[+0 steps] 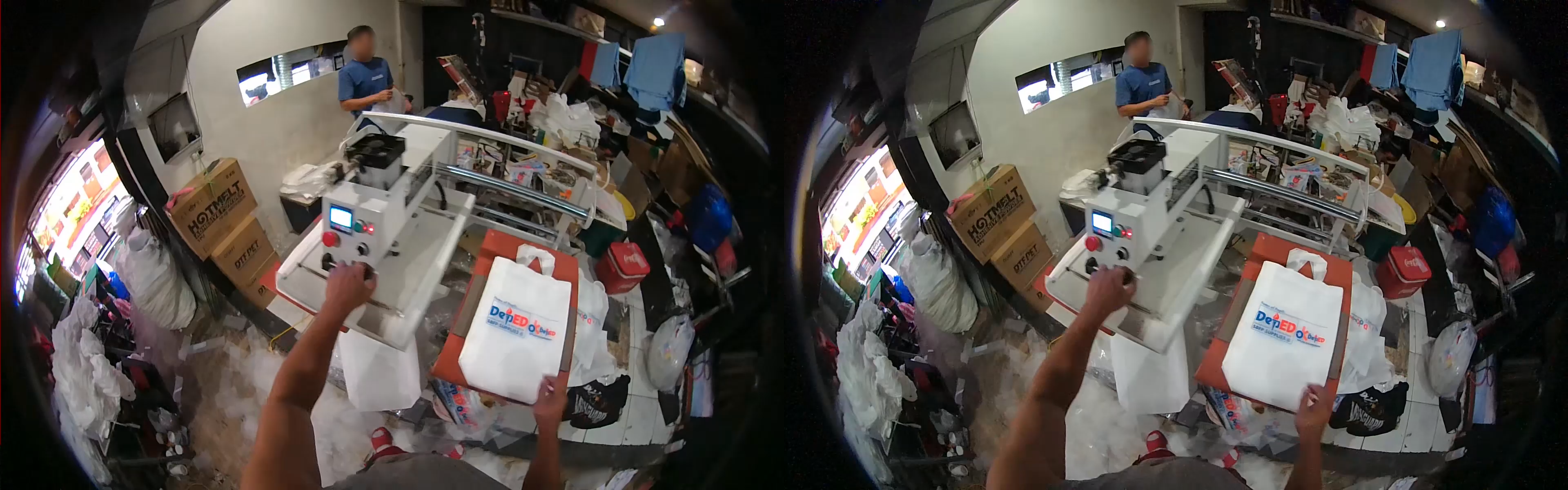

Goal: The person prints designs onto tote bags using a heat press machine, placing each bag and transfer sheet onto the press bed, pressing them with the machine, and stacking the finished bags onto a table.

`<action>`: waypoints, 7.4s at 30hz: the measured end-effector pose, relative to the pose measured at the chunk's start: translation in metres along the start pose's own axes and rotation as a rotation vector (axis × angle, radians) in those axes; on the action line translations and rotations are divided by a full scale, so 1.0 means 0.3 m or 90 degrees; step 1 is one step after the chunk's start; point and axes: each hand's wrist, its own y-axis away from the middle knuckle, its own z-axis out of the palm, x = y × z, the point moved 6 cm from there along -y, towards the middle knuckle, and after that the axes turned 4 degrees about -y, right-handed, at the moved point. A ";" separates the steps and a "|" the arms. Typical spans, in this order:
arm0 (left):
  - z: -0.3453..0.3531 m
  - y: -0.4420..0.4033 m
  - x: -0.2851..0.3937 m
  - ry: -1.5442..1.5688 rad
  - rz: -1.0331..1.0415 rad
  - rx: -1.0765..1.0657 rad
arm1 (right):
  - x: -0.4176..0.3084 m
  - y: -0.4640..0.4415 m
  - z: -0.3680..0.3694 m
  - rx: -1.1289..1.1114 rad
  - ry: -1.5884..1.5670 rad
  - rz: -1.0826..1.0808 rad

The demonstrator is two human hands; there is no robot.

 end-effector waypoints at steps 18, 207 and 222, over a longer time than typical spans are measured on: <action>0.240 0.840 -0.329 0.353 -0.130 -0.196 | -0.892 -0.169 0.724 -0.331 0.278 -0.315; -2.259 4.199 1.912 -0.630 -0.860 1.042 | -2.216 3.529 -1.552 -2.183 -0.774 0.018; -1.487 4.725 1.984 -0.454 -1.241 0.978 | -1.439 4.033 -1.411 -1.921 -0.468 -0.535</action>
